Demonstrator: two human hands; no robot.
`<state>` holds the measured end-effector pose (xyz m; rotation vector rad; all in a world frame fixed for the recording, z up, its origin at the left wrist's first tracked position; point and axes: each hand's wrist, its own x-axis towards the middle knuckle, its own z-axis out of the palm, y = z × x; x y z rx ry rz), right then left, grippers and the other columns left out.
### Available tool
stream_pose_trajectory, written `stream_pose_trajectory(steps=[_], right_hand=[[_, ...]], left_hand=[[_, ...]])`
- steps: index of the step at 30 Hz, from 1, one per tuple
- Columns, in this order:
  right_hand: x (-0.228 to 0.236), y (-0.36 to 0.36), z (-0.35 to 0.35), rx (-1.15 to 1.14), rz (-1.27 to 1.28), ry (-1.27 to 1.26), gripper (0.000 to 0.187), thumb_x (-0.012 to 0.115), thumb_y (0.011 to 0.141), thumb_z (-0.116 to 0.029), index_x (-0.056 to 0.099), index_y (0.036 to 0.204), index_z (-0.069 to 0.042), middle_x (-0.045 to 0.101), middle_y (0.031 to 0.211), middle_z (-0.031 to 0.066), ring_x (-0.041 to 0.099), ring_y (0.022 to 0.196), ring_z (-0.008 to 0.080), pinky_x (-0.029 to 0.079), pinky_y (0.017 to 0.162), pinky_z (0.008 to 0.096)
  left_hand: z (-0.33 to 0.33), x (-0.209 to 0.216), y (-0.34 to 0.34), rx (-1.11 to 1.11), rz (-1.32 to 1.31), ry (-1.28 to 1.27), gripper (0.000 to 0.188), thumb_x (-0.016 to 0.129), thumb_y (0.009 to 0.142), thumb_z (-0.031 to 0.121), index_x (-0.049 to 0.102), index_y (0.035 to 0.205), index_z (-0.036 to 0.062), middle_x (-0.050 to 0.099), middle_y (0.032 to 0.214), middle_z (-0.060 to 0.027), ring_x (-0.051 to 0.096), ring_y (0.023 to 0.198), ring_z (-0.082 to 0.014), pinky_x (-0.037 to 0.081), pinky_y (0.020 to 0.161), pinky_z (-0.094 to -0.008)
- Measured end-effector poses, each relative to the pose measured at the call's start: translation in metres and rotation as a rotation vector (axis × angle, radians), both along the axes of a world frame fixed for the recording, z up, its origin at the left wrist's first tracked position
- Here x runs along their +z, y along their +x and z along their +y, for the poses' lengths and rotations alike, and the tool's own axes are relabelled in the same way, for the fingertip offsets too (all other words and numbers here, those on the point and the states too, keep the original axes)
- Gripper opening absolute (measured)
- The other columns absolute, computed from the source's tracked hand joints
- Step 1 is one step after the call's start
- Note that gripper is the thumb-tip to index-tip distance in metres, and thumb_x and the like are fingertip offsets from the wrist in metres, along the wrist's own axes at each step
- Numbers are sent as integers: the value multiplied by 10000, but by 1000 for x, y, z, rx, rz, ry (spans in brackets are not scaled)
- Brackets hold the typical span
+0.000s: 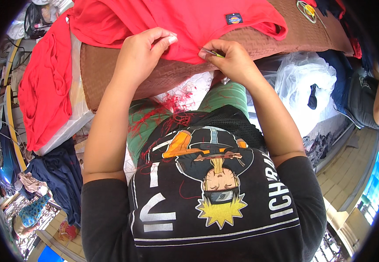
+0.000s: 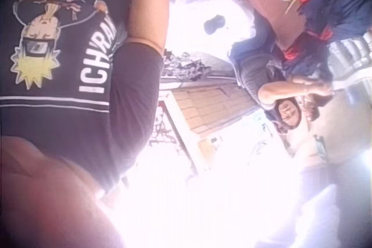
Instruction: The person uses snips to trim excess threads from red shirts, picking up and folding each garment after the trimming is complete.
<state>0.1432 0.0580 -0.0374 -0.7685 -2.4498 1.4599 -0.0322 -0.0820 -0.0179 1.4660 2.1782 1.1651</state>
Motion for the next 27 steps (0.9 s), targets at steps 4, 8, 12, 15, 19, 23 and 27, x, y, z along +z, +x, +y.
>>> stream_pose_trajectory(steps=[4,8,12,15,19,23,27], right_hand=[[4,0,1,5,-1,1,203,692,821,-207,678,924,-32,643,721,100,598,670,169,475,656,309],[-3,-1,-1,13,241,149,246,716,794,-229,677,949,-42,658,789,107,629,713,212,492,672,325],[8,-14,-16,47,254,326,274,748,763,-220,679,965,-49,654,832,112,637,749,242,498,690,337],[5,-27,-19,44,200,331,247,758,770,-171,682,957,-29,628,796,74,609,719,163,480,689,305],[-6,-27,-12,0,217,57,179,724,821,-172,688,922,-29,635,779,10,569,726,80,466,684,261],[-4,-19,-10,-12,157,-117,136,676,868,-150,685,910,-20,656,798,-18,563,754,47,461,708,226],[-10,-16,-9,-14,199,-252,133,650,884,-127,678,934,-7,672,798,-1,592,789,51,466,730,216]], left_hand=[[-4,12,15,-63,36,55,201,594,921,195,667,1008,30,698,900,-81,663,820,-157,504,752,-277],[-2,13,22,-10,-122,-73,212,564,946,183,645,1053,18,704,959,-61,658,875,-121,502,798,-257],[1,6,18,-27,-60,-39,210,562,949,184,632,1038,7,699,973,-71,652,888,-118,498,807,-254],[8,3,16,-48,-95,33,211,569,941,194,631,1015,7,693,936,-90,655,877,-148,497,785,-274],[17,-29,1,-65,-247,134,213,594,916,219,643,991,25,695,874,-113,676,814,-200,508,728,-309],[13,-27,3,-75,-274,-58,206,559,958,182,622,1016,-5,673,952,-25,605,898,-83,472,819,-236],[14,-27,4,-96,-346,-69,202,589,935,165,647,1001,-17,686,926,-31,615,886,-86,477,821,-237]])
